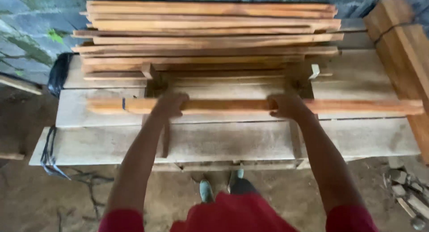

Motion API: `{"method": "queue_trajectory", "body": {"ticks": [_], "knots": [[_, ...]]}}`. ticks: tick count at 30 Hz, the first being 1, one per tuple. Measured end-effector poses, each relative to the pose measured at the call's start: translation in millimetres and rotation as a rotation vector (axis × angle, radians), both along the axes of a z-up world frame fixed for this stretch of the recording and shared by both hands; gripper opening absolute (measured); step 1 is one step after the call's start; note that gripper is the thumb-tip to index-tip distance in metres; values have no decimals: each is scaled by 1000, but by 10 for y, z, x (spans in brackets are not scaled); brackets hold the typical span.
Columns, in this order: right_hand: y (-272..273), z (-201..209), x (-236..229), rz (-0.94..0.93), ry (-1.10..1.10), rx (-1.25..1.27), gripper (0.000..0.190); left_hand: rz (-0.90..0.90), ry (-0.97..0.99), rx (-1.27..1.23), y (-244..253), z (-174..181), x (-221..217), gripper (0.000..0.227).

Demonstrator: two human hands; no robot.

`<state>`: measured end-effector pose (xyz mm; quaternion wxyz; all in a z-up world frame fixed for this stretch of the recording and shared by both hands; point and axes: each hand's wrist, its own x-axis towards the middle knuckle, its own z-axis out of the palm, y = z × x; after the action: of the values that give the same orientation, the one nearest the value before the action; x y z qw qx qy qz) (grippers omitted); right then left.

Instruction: Arrange and align long wood strips onto a wooden rack in a workshop.

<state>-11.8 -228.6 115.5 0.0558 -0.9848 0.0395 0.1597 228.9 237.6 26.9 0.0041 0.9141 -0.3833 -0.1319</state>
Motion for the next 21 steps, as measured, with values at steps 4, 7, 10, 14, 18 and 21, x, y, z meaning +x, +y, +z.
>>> {"method": "queue_trajectory", "body": {"ticks": [4, 7, 10, 14, 18, 21], "knots": [[-44, -147, 181, -129, -69, -4, 57, 42, -54, 53, -192, 530, -25, 87], [172, 248, 158, -66, 10, -132, 69, -5, -128, 140, -92, 352, 61, 84], [93, 273, 92, -67, -2, -89, 64, -67, -111, 173, -135, 241, 103, 71], [10, 163, 191, 22, 0, -149, 61, -77, -124, 202, -91, 672, -33, 74], [-164, 129, 333, 38, -38, -279, 54, -95, -177, 185, -155, 1109, 70, 69], [-183, 173, 389, 163, -447, -309, 58, -137, -266, 259, -204, 1609, 27, 61]]}}
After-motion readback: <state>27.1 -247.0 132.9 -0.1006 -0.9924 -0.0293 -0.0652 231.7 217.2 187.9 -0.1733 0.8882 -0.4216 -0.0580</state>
